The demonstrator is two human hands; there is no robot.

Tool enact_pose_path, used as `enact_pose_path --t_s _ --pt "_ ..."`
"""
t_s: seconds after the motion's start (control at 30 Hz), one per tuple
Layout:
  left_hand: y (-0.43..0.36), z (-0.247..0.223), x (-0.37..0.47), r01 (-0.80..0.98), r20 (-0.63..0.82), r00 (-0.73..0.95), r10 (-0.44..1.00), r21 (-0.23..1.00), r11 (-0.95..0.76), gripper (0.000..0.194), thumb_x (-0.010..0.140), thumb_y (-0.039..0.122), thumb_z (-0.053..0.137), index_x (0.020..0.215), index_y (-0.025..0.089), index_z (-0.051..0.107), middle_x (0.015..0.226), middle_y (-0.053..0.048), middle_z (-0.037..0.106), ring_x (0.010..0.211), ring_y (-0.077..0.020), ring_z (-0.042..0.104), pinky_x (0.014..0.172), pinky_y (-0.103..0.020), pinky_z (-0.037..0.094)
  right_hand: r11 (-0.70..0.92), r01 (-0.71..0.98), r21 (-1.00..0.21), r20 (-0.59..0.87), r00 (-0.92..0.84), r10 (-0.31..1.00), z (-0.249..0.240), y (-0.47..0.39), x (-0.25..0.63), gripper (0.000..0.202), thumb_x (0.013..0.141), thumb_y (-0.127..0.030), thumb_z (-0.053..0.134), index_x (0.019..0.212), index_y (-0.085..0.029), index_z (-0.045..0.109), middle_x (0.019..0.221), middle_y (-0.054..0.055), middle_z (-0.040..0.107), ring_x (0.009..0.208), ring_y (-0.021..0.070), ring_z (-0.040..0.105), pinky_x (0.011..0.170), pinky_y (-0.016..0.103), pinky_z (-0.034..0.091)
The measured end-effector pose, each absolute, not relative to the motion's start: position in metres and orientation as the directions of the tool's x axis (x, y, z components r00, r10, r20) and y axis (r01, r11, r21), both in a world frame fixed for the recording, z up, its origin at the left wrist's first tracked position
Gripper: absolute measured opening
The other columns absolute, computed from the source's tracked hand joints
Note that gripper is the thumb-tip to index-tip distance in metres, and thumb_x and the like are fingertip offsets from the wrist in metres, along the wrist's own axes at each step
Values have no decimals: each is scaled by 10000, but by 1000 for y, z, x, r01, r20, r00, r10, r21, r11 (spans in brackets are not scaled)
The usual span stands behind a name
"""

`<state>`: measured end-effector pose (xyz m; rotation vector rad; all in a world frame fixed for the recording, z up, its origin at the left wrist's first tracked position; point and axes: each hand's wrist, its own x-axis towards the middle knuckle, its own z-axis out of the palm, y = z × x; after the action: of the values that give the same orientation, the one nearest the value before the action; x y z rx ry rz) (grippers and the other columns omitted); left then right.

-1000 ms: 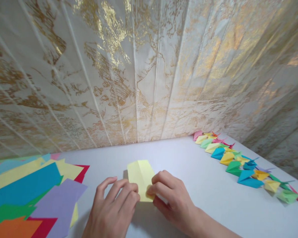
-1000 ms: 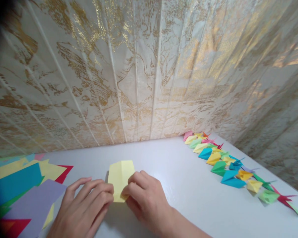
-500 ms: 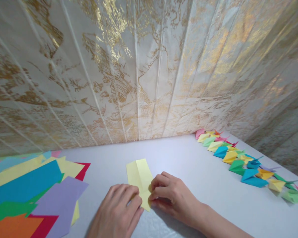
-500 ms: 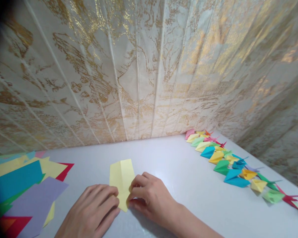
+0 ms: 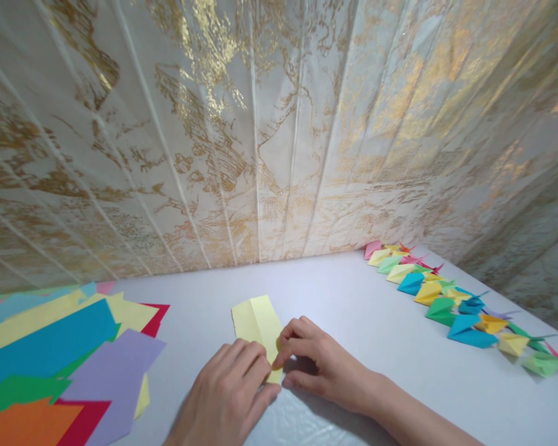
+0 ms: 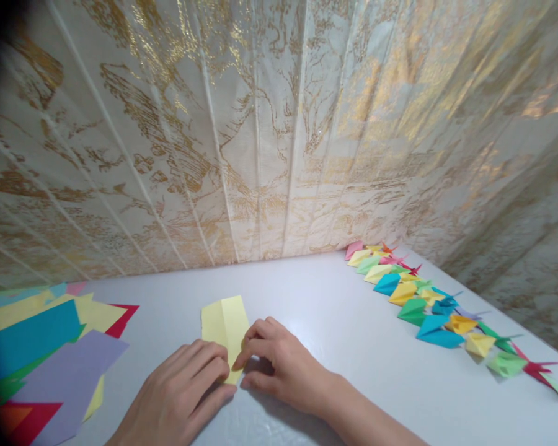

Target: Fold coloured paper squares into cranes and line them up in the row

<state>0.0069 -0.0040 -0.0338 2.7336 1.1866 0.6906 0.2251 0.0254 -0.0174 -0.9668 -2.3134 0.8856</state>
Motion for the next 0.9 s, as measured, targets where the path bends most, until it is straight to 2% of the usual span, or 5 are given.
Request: enact_pose_path --t_s 0.13,0.43,0.67,0.9 --pt "-4 -36 5 658 385 561 733 330 -677 138 977 138 509 889 233 556 910 5 620 836 -197 584 722 -327 436 543 478 -690 206 -590 781 -23 25 219 128 819 -114 780 893 -208 734 956 14 620 961 182 547 869 315 423" --pt "-1 -38 7 751 212 382 900 496 -436 160 887 161 598 747 233 564 932 -2 594 903 -230 554 776 -374 434 380 570 -729 112 -448 887 -18 22 206 137 801 -106 785 782 -187 677 929 11 596 951 196 512 874 343 410" --pt "-2 -35 16 793 176 338 925 475 -380 174 902 159 513 737 215 506 915 -15 584 883 -239 526 769 -406 402 334 626 -705 81 -397 914 -14 20 199 170 780 -44 740 736 -174 640 908 12 577 939 193 500 871 340 403" --pt "0 -32 20 811 162 320 933 462 -358 184 857 120 538 708 218 495 887 -10 575 876 -238 517 765 -394 382 327 662 -675 71 -383 921 -15 22 196 174 747 -53 745 693 -169 627 872 10 575 902 190 500 842 332 403"
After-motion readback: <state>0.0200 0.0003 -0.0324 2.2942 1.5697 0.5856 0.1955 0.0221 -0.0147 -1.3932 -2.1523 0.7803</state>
